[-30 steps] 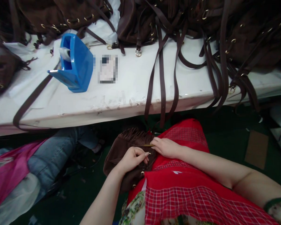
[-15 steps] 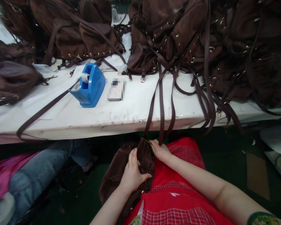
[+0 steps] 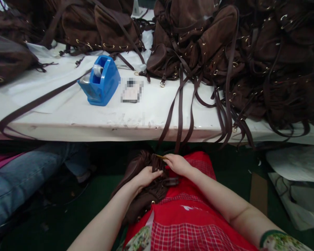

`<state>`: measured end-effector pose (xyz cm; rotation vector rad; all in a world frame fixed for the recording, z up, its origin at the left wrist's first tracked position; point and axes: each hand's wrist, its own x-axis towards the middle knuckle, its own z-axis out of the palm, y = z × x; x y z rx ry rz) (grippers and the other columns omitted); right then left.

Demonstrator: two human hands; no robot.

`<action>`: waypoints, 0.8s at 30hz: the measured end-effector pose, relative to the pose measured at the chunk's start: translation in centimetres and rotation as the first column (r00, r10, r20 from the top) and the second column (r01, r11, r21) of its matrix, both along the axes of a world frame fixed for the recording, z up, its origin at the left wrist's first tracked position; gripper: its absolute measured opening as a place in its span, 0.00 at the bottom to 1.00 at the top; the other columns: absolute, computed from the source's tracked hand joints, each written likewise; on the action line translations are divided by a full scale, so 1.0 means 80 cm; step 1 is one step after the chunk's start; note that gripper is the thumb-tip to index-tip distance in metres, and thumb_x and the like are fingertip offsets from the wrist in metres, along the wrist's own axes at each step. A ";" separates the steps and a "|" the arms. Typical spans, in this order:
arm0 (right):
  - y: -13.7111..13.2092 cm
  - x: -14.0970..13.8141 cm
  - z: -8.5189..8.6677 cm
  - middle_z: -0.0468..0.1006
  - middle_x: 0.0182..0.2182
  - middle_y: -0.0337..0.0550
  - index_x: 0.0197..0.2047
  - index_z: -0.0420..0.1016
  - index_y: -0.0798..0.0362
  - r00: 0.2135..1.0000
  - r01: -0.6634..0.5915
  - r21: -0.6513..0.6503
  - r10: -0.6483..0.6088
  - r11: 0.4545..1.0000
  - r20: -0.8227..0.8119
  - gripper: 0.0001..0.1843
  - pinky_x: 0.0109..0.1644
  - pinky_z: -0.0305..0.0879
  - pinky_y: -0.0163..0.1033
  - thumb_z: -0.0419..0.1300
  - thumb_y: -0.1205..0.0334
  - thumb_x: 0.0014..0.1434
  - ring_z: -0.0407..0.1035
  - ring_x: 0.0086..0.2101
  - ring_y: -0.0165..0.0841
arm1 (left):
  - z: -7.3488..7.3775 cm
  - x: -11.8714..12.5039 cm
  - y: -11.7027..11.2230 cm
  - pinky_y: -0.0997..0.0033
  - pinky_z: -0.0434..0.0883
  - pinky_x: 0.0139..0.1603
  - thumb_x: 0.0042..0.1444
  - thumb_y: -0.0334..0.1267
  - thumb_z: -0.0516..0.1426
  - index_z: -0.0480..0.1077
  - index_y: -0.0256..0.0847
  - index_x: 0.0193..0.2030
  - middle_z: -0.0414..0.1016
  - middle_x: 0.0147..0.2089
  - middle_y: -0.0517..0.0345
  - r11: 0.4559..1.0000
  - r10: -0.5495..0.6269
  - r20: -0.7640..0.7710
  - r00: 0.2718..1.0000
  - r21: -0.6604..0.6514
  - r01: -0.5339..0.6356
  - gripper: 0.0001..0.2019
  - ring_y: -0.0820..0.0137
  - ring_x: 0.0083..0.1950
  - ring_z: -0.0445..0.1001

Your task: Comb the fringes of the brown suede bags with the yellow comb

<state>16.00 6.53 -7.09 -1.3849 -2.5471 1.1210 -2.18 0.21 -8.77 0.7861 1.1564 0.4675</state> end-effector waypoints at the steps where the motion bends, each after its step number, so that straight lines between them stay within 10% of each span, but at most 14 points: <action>1: 0.001 0.007 0.000 0.77 0.35 0.45 0.38 0.73 0.55 0.999 0.024 -0.064 -0.026 0.998 -0.037 0.15 0.41 0.64 0.36 0.48 0.57 0.64 0.70 0.36 0.33 | 0.000 -0.001 -0.001 0.70 0.67 0.35 0.43 0.51 0.62 0.74 0.31 0.31 0.76 0.30 0.52 0.999 0.027 0.021 0.999 -0.023 -0.026 0.21 0.68 0.31 0.72; 4: -0.001 0.027 -0.002 0.75 0.26 0.41 0.33 0.71 0.56 0.975 0.062 -0.403 -0.142 0.913 -0.172 0.19 0.25 0.60 0.32 0.47 0.51 0.63 0.64 0.21 0.26 | 0.005 -0.002 -0.002 0.74 0.65 0.32 0.43 0.49 0.62 0.74 0.33 0.29 0.75 0.27 0.56 0.996 0.069 0.040 0.997 -0.051 -0.067 0.17 0.72 0.28 0.70; 7: -0.007 0.042 -0.007 0.77 0.29 0.40 0.38 0.71 0.56 0.916 0.005 -0.710 -0.289 0.705 -0.280 0.22 0.15 0.49 0.29 0.49 0.46 0.61 0.55 0.13 0.21 | 0.011 0.001 -0.002 0.77 0.63 0.28 0.45 0.45 0.61 0.73 0.34 0.28 0.75 0.27 0.57 0.994 0.095 0.031 0.995 -0.057 -0.093 0.13 0.74 0.27 0.68; 16: -0.010 0.055 -0.012 0.79 0.27 0.45 0.37 0.76 0.61 0.874 -0.048 -0.868 -0.401 0.494 -0.276 0.25 0.12 0.43 0.28 0.54 0.45 0.57 0.51 0.10 0.18 | 0.011 0.009 -0.004 0.80 0.46 0.16 0.48 0.44 0.57 0.67 0.36 0.27 0.55 0.15 0.70 0.962 0.241 -0.079 0.967 -0.114 -0.249 0.12 0.82 0.14 0.50; 19: -0.005 0.053 0.003 0.79 0.26 0.45 0.36 0.76 0.62 0.935 -0.053 -0.863 -0.279 0.502 -0.220 0.26 0.12 0.44 0.28 0.55 0.44 0.57 0.52 0.11 0.19 | 0.008 0.013 -0.005 0.81 0.47 0.16 0.48 0.44 0.56 0.65 0.36 0.26 0.56 0.16 0.69 0.949 0.285 -0.096 0.954 -0.112 -0.295 0.11 0.81 0.14 0.52; 24: -0.016 0.044 0.021 0.73 0.17 0.39 0.32 0.76 0.60 0.908 0.055 -0.717 -0.334 0.694 -0.253 0.26 0.14 0.44 0.28 0.53 0.42 0.57 0.53 0.12 0.20 | 0.002 0.016 -0.004 0.81 0.45 0.15 0.52 0.45 0.54 0.63 0.38 0.27 0.53 0.15 0.71 0.935 0.323 -0.132 0.937 -0.109 -0.337 0.12 0.82 0.13 0.49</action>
